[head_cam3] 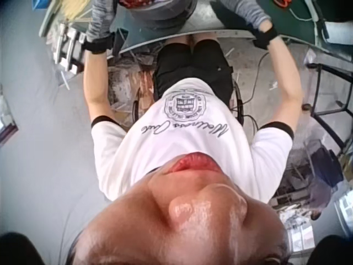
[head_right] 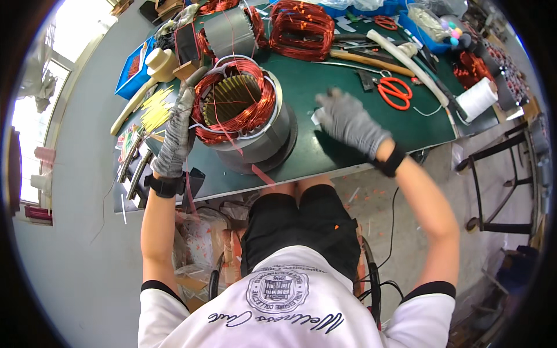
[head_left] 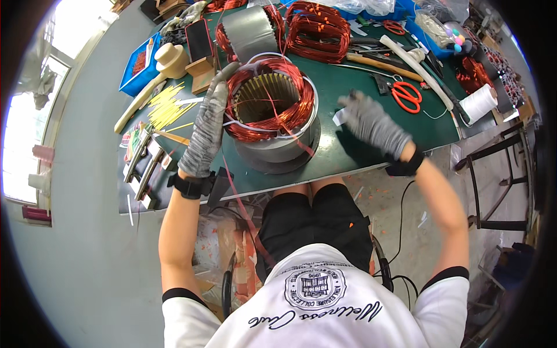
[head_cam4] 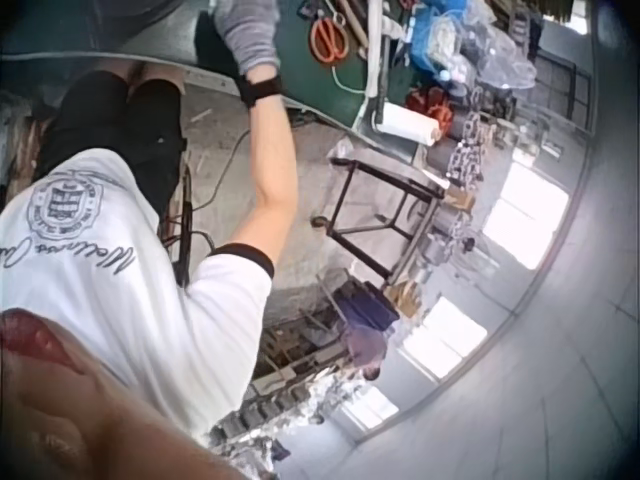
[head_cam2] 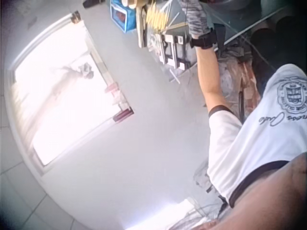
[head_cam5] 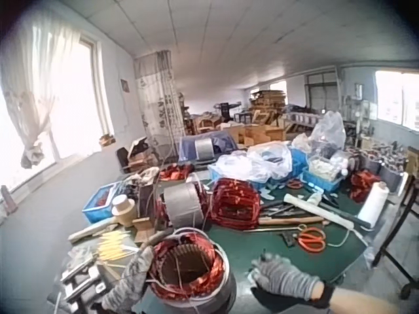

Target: The person assembles a motor stator by inserting paper insulators into the slots, threading copper wire coils through the core, and securing them with a white cord. They use pliers to trim the wire ends and slide plastic tubing over the leads before setting the stator aside.

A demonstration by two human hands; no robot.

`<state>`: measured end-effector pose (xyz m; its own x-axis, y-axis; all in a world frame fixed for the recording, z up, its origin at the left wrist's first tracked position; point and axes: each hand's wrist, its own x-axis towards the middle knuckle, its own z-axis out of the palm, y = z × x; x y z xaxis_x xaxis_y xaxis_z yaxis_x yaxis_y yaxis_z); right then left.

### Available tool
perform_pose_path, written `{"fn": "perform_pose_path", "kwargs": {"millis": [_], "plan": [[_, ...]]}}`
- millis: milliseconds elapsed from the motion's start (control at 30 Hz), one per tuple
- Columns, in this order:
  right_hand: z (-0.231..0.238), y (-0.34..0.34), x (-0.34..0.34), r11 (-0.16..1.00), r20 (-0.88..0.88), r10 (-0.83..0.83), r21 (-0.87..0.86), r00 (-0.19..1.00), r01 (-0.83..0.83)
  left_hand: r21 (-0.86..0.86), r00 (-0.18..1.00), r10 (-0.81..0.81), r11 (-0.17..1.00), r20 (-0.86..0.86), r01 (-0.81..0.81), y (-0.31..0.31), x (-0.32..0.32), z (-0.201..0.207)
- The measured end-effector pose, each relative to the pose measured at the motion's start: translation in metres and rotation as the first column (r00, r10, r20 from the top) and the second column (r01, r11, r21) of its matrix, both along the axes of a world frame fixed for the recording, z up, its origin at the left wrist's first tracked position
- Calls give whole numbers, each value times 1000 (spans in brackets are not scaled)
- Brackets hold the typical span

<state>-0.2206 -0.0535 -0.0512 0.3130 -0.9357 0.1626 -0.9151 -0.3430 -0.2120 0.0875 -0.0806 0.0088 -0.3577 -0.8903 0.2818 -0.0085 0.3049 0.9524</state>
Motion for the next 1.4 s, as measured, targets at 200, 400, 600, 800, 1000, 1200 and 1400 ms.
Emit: {"fn": "perform_pose_path", "kwargs": {"millis": [200, 400, 600, 800, 1000, 1200, 1400], "plan": [[-57, 80, 11, 925, -79, 129, -349, 988, -149, -418, 853, 403, 873, 332, -250, 35, -1, -10], [-17, 113, 12, 918, 879, -385, 395, 281, 22, -257, 685, 726, 651, -65, -714, 130, -57, -44], [5, 126, 41, 849, 863, -500, 474, -68, -233, 116, 969, 148, 978, 199, -173, 152, -94, -63], [9, 125, 49, 950, 865, -172, 273, 472, -154, 214, 986, 24, 975, 167, -60, 146, -73, -66], [24, 103, 39, 921, 881, -323, 376, 347, -98, -480, 706, 635, 748, 315, -459, 132, -11, -41], [6, 87, 45, 868, 833, -448, 319, -323, -381, -858, 583, 810, 345, 68, -379, 24, 23, -24], [-2, 98, 37, 856, 840, -480, 386, -252, -344, -180, 788, 540, 779, -295, -601, 20, -22, -27]]}}
